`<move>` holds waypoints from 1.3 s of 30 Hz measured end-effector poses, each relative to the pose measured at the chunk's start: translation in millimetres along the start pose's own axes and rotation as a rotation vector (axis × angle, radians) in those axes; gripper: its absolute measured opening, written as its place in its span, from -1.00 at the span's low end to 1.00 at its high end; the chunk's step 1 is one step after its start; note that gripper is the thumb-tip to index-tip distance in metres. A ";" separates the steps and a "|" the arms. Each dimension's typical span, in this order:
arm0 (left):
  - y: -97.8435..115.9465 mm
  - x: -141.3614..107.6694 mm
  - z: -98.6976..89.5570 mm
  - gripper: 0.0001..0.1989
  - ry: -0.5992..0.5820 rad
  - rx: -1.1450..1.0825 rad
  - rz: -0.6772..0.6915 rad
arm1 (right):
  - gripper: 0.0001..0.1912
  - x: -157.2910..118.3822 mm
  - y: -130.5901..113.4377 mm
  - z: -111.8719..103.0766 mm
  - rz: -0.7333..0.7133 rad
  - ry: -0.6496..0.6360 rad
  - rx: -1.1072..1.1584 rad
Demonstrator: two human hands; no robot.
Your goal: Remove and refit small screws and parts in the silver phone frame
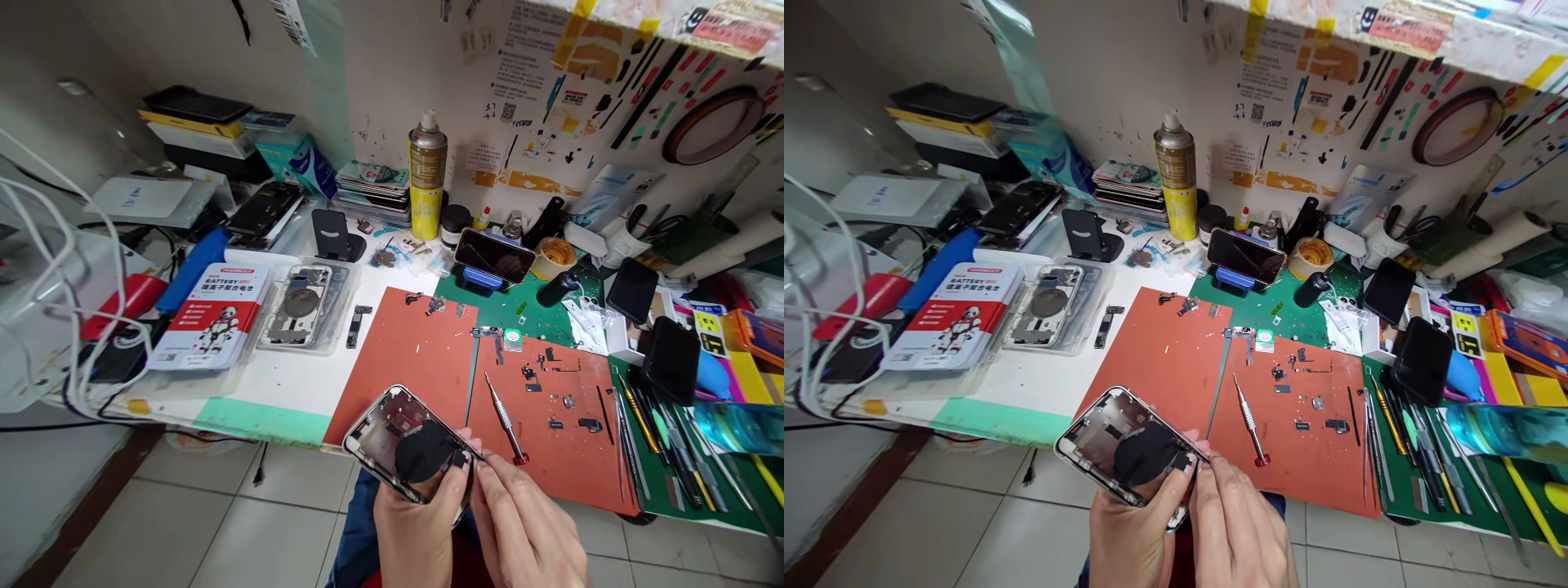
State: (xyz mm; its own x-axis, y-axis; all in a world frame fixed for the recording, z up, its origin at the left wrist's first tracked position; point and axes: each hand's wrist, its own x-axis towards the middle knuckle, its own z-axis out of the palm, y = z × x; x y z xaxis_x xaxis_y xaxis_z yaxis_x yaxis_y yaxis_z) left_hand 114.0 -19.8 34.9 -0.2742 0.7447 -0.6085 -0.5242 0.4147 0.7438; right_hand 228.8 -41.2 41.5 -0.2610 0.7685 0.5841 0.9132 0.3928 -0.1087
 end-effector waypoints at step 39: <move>-0.8 4.3 -4.5 -0.63 -0.068 0.013 -0.013 | -0.75 33.5 11.3 -8.9 0.117 -0.002 0.384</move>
State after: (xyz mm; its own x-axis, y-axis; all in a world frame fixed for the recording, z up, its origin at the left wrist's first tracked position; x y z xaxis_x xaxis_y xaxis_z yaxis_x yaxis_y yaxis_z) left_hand 109.6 -19.4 30.5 -0.2116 0.7731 -0.5980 -0.5166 0.4309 0.7399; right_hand 233.2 -15.4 67.0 -0.1631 0.8204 0.5480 0.7532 0.4623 -0.4679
